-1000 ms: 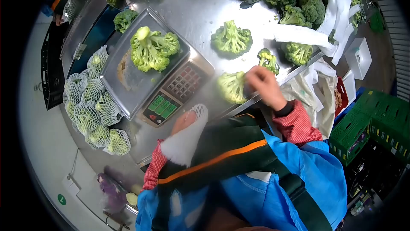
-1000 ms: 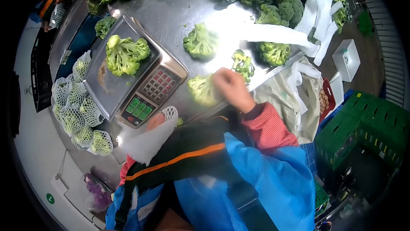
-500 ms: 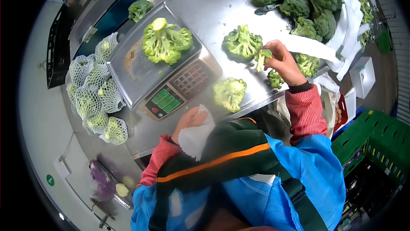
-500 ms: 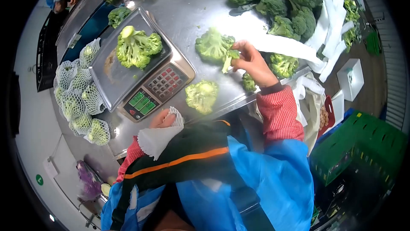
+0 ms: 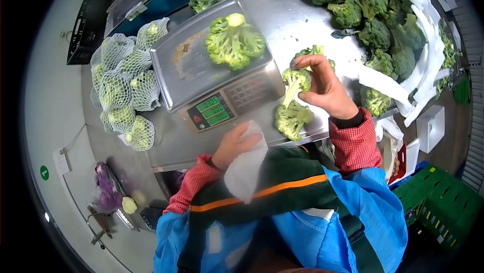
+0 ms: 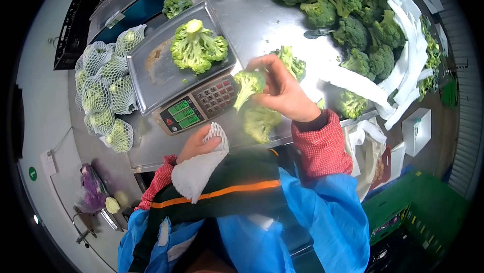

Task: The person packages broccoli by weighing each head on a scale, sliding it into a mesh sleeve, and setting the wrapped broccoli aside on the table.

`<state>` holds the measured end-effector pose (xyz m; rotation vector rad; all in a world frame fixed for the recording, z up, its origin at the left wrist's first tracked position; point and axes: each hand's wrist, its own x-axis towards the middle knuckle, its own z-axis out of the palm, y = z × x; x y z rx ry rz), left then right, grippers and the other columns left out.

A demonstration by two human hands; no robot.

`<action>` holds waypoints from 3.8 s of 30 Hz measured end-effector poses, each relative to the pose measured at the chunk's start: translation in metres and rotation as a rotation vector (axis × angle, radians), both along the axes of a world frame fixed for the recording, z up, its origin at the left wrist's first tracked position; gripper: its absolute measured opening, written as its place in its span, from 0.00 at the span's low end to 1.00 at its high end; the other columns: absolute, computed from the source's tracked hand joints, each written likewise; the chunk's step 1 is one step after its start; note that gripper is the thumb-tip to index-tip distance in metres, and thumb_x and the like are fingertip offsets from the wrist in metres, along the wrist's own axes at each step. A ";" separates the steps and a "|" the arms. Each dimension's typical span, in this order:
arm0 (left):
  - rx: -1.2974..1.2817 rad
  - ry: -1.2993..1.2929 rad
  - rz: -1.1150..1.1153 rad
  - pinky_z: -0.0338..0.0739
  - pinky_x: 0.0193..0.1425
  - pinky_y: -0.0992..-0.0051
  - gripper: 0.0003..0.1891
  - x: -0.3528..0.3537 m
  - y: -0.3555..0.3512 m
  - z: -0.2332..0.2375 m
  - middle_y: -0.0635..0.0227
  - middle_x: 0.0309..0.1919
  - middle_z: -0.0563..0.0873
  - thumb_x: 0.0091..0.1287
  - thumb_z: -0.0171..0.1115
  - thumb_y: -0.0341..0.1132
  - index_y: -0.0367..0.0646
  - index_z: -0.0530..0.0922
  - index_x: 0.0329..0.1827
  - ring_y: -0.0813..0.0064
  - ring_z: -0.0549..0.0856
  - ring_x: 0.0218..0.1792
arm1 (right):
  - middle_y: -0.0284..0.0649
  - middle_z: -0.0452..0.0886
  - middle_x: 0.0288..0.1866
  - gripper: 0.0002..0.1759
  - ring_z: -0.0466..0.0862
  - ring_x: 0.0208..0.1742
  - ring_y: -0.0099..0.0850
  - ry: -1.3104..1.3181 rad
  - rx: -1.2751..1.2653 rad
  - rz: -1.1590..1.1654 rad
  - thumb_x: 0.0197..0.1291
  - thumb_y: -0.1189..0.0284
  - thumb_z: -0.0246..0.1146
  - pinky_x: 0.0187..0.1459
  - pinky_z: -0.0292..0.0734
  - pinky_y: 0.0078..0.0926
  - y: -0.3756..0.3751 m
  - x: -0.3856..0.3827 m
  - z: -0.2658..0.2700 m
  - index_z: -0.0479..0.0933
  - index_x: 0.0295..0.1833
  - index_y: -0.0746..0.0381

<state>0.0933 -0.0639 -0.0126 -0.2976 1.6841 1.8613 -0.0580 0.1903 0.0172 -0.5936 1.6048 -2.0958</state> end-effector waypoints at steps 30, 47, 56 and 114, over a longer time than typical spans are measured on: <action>0.180 0.208 0.460 0.70 0.56 0.80 0.13 -0.062 -0.037 -0.007 0.70 0.46 0.78 0.71 0.55 0.32 0.37 0.74 0.56 0.82 0.75 0.49 | 0.41 0.78 0.28 0.25 0.81 0.29 0.39 0.969 0.909 -0.514 0.42 0.63 0.76 0.28 0.75 0.33 -0.169 -0.008 0.014 0.71 0.39 0.61; -0.487 0.563 0.486 0.75 0.46 0.73 0.13 -0.123 -0.038 0.009 0.59 0.40 0.81 0.66 0.61 0.31 0.38 0.73 0.50 0.71 0.81 0.42 | 0.40 0.80 0.31 0.15 0.82 0.30 0.38 0.922 0.743 -0.507 0.52 0.74 0.70 0.30 0.75 0.31 -0.149 -0.013 -0.002 0.77 0.45 0.60; -0.349 0.619 0.583 0.73 0.39 0.83 0.21 -0.124 -0.042 -0.022 0.70 0.38 0.76 0.63 0.59 0.20 0.39 0.65 0.59 0.85 0.77 0.37 | 0.37 0.74 0.20 0.15 0.76 0.20 0.31 0.762 0.685 -0.472 0.51 0.71 0.72 0.23 0.69 0.28 -0.134 -0.009 0.002 0.77 0.42 0.61; 0.221 0.132 -0.002 0.75 0.46 0.78 0.15 -0.028 -0.043 0.010 0.71 0.42 0.82 0.73 0.56 0.39 0.39 0.75 0.55 0.80 0.80 0.42 | 0.44 0.83 0.45 0.11 0.84 0.44 0.34 -0.678 -0.431 0.062 0.62 0.72 0.53 0.51 0.80 0.33 -0.087 0.017 0.028 0.73 0.47 0.67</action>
